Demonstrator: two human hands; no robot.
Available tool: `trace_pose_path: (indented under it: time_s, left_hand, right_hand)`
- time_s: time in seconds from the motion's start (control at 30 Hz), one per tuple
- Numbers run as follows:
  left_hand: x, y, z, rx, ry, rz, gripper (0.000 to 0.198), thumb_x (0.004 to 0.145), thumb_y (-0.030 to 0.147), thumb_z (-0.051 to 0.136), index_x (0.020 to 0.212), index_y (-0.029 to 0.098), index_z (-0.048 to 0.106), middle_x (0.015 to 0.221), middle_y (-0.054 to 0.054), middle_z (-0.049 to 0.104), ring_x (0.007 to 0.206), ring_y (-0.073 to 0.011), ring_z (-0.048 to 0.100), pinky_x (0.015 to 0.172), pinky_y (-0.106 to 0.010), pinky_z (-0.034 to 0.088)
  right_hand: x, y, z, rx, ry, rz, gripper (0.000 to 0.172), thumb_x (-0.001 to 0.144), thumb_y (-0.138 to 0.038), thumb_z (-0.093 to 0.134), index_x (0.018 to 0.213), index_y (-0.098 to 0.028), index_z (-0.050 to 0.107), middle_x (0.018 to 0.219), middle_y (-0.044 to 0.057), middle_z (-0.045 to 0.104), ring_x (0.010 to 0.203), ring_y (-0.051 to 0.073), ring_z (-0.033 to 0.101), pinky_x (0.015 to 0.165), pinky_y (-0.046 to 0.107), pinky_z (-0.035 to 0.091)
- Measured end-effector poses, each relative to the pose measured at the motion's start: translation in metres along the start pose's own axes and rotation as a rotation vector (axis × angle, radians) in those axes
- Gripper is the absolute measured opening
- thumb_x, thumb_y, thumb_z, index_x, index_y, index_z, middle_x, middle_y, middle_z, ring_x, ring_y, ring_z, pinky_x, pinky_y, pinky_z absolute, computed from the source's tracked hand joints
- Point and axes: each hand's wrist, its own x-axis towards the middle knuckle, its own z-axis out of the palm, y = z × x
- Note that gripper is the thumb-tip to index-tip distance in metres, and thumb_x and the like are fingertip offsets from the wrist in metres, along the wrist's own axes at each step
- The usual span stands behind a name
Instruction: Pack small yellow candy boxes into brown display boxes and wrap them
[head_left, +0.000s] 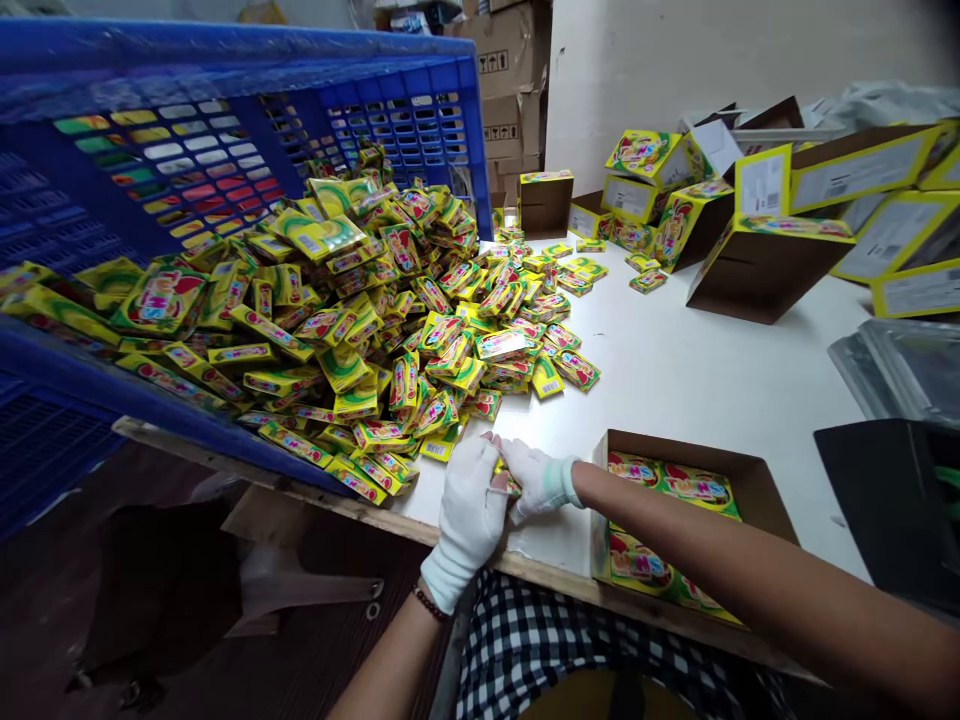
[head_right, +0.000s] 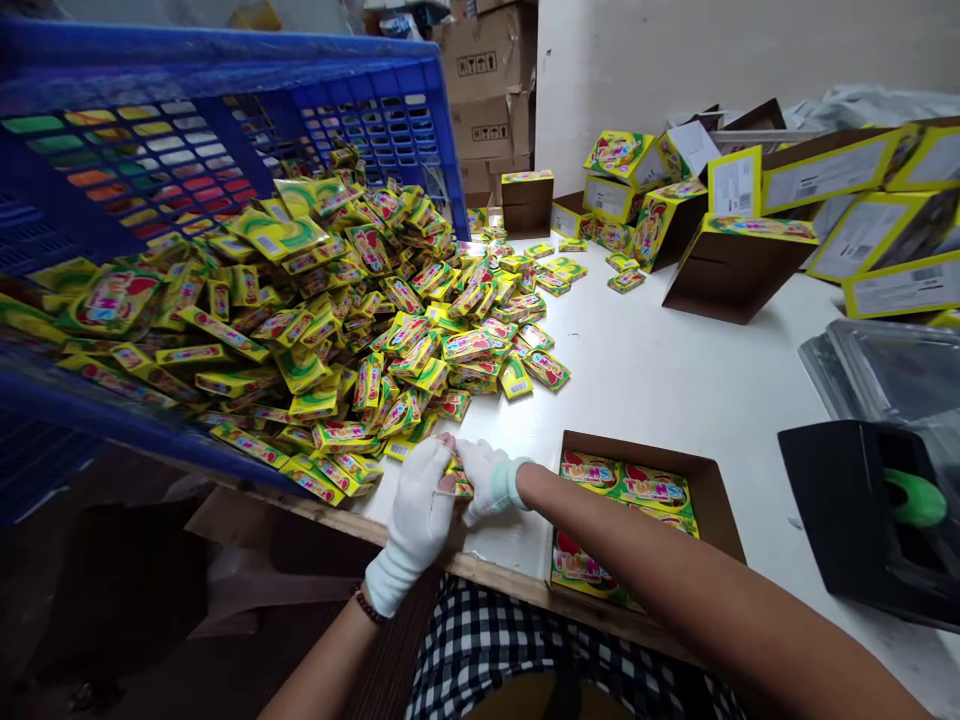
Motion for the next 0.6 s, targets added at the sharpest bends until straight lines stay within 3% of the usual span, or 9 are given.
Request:
trace_pose_path:
  time_s: [0.07, 0.13, 0.27, 0.37, 0.43, 0.5, 0.6]
  left_hand:
    - [0.0, -0.001, 0.002, 0.05, -0.06, 0.035, 0.045, 0.095, 0.037, 0.047, 0.135, 0.017, 0.056, 0.137, -0.016, 0.058, 0.132, -0.0296, 0.049, 0.114, -0.051, 0.036]
    - [0.002, 0.001, 0.003, -0.059, -0.056, -0.035, 0.045, 0.097, 0.037, 0.044, 0.136, 0.017, 0.055, 0.138, -0.015, 0.057, 0.132, -0.0278, 0.05, 0.115, -0.049, 0.037]
    - [0.013, 0.028, -0.004, -0.44, 0.122, -0.214, 0.05, 0.099, 0.047, 0.037, 0.138, 0.02, 0.053, 0.144, -0.013, 0.052, 0.136, -0.0267, 0.047, 0.117, -0.045, 0.035]
    - [0.024, 0.056, -0.002, -0.805, 0.281, -0.296, 0.054, 0.098, 0.055, 0.033, 0.137, 0.023, 0.053, 0.148, -0.011, 0.048, 0.14, -0.0258, 0.043, 0.118, -0.043, 0.034]
    - [0.027, 0.068, 0.008, -0.978, 0.304, -0.374, 0.055, 0.097, 0.059, 0.034, 0.132, 0.024, 0.058, 0.145, -0.01, 0.051, 0.138, -0.025, 0.045, 0.118, -0.043, 0.035]
    - [0.021, 0.073, 0.026, -1.049, 0.245, -0.487, 0.054, 0.094, 0.061, 0.04, 0.127, 0.024, 0.061, 0.142, -0.01, 0.055, 0.138, -0.025, 0.046, 0.118, -0.045, 0.033]
    - [-0.002, 0.077, 0.06, -1.087, 0.068, -0.652, 0.055, 0.091, 0.062, 0.048, 0.13, 0.026, 0.06, 0.146, -0.01, 0.052, 0.141, -0.0259, 0.043, 0.119, -0.048, 0.031]
  right_hand:
    - [0.001, 0.001, 0.001, -0.084, -0.045, 0.09, 0.117, 0.044, -0.034, 0.091, 0.145, -0.014, 0.035, 0.135, 0.02, 0.048, 0.118, 0.04, 0.052, 0.099, 0.051, 0.042]
    - [-0.001, 0.0, -0.002, -0.066, -0.062, 0.089, 0.109, 0.049, -0.035, 0.089, 0.143, -0.015, 0.038, 0.132, 0.019, 0.052, 0.114, 0.039, 0.056, 0.098, 0.05, 0.044]
    - [-0.025, -0.013, -0.029, 0.166, 0.014, -0.111, 0.092, 0.058, -0.033, 0.087, 0.138, -0.018, 0.045, 0.123, 0.011, 0.061, 0.11, 0.03, 0.06, 0.099, 0.046, 0.046]
    - [-0.073, -0.025, -0.073, 0.274, 0.109, -0.211, 0.088, 0.068, -0.039, 0.082, 0.143, -0.017, 0.041, 0.135, 0.012, 0.055, 0.12, 0.028, 0.055, 0.105, 0.044, 0.043]
    - [-0.114, -0.025, -0.107, 0.288, 0.068, -0.123, 0.086, 0.075, -0.043, 0.077, 0.148, -0.018, 0.038, 0.142, 0.011, 0.052, 0.124, 0.027, 0.053, 0.107, 0.041, 0.042]
    - [-0.153, -0.013, -0.134, 0.305, -0.008, 0.046, 0.085, 0.077, -0.047, 0.075, 0.148, -0.018, 0.04, 0.139, 0.009, 0.056, 0.121, 0.027, 0.056, 0.105, 0.038, 0.044]
    - [-0.194, 0.022, -0.141, 0.399, -0.141, 0.254, 0.078, 0.077, -0.052, 0.074, 0.144, -0.019, 0.05, 0.13, 0.007, 0.064, 0.115, 0.028, 0.061, 0.099, 0.037, 0.048]
